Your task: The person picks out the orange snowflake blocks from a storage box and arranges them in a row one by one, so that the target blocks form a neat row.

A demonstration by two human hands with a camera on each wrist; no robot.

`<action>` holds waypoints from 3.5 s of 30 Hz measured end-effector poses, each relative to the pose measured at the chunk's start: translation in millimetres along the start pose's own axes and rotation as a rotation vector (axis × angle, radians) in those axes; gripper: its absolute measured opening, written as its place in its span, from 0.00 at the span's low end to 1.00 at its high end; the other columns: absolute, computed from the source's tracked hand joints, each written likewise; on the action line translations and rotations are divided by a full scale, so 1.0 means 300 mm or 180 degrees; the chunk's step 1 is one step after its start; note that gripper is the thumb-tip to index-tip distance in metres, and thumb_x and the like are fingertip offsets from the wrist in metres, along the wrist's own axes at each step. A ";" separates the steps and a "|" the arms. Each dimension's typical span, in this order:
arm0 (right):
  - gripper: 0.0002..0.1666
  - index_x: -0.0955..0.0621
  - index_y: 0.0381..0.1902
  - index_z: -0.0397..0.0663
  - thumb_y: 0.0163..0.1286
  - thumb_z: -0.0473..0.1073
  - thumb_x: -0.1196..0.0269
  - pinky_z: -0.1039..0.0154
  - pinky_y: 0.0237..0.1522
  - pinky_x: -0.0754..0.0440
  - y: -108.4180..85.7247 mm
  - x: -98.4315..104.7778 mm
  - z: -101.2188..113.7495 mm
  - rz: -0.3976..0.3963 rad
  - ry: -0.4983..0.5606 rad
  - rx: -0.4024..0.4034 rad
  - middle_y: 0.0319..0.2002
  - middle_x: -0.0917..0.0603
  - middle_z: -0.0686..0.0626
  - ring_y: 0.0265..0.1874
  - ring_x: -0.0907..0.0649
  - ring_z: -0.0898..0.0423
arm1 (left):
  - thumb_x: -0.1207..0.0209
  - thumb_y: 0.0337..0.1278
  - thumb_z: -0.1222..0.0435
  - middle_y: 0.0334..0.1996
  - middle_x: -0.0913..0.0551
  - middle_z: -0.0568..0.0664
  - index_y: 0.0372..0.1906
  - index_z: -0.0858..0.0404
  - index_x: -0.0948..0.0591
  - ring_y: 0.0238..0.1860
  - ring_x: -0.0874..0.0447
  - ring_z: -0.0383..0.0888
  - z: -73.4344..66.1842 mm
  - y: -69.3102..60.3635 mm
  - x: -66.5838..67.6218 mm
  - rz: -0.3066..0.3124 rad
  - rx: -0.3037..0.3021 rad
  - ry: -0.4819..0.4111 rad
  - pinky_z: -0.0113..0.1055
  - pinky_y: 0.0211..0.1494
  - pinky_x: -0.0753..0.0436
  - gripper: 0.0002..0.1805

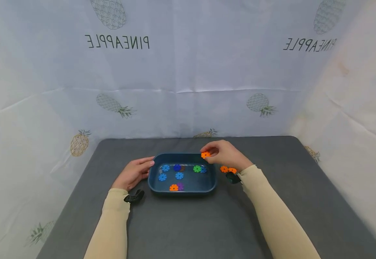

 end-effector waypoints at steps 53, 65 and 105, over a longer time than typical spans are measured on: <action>0.28 0.16 0.68 0.47 0.77 0.53 0.30 0.55 0.48 0.18 -0.302 0.238 -0.596 -0.0676 -0.0384 -0.0999 0.59 0.14 0.39 0.47 0.18 0.48 | 0.32 0.73 0.49 0.64 0.13 0.46 0.82 0.60 0.29 0.51 0.08 0.38 0.008 0.011 0.013 -0.0085 0.0189 -0.0028 0.35 0.56 0.09 0.40; 0.25 0.16 0.68 0.47 0.78 0.49 0.31 0.55 0.48 0.17 -0.295 0.236 -0.589 -0.0648 -0.0475 -0.1031 0.58 0.14 0.39 0.46 0.18 0.48 | 0.33 0.75 0.50 0.66 0.15 0.46 0.83 0.60 0.31 0.51 0.09 0.37 0.005 0.007 0.015 -0.0038 0.0181 -0.0033 0.33 0.56 0.10 0.40; 0.24 0.16 0.67 0.46 0.76 0.42 0.29 0.45 0.59 0.14 -0.040 0.071 -0.067 -0.0092 -0.0989 -0.0112 0.62 0.15 0.42 0.56 0.16 0.46 | 0.33 0.74 0.47 0.76 0.24 0.61 0.82 0.59 0.29 0.54 0.10 0.41 0.015 0.003 0.010 -0.0040 0.0069 0.0032 0.34 0.57 0.10 0.40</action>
Point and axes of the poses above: each hand's wrist, its own y-axis towards the middle knuckle, its own x-axis out of the back of the hand, z = x × y, the point moved 5 cm from there along y, towards the middle knuckle
